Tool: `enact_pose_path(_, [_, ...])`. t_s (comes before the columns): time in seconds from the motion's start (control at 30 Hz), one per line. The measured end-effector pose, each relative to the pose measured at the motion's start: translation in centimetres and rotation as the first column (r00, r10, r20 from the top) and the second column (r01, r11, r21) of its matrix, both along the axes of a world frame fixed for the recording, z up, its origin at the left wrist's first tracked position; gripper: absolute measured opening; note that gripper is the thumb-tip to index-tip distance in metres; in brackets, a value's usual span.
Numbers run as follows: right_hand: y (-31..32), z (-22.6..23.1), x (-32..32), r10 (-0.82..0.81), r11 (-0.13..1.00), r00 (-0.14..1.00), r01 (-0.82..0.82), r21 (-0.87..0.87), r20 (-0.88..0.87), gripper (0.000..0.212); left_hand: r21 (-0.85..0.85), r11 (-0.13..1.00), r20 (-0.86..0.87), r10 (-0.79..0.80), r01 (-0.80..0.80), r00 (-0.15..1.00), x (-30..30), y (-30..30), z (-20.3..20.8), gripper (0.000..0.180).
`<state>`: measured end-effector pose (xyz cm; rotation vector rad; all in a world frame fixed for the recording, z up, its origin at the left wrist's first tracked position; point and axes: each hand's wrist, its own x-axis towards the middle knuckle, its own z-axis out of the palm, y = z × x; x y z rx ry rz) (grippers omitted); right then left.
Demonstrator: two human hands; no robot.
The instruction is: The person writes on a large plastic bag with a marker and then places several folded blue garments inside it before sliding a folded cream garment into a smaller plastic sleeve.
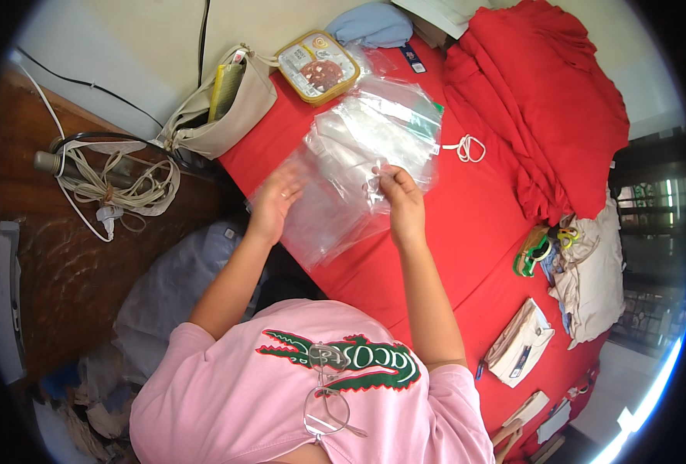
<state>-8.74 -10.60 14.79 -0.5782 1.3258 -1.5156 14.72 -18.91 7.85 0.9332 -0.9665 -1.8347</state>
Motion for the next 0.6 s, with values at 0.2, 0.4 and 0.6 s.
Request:
enact_pose_path(0.2, [6.4,-3.1,-4.2,-0.239,0.964,0.968,0.228,-0.137,-0.071,0.041,-0.559,0.621,0.693,-0.014,0.55,0.721,-9.3,-1.8,-1.6,0.054])
enact_pose_path(0.4, [12.0,-0.8,-10.3,-0.391,0.908,0.876,0.418,0.041,-0.281,0.02,-0.572,0.466,0.82,0.303,0.676,0.485,-17.0,-5.7,-4.7,0.082])
enact_pose_path(0.6, [11.8,0.0,-10.5,-0.616,0.764,0.77,0.635,0.114,-0.165,0.05,-0.551,0.492,0.834,0.355,0.674,0.423,-19.4,-6.0,-8.0,0.088])
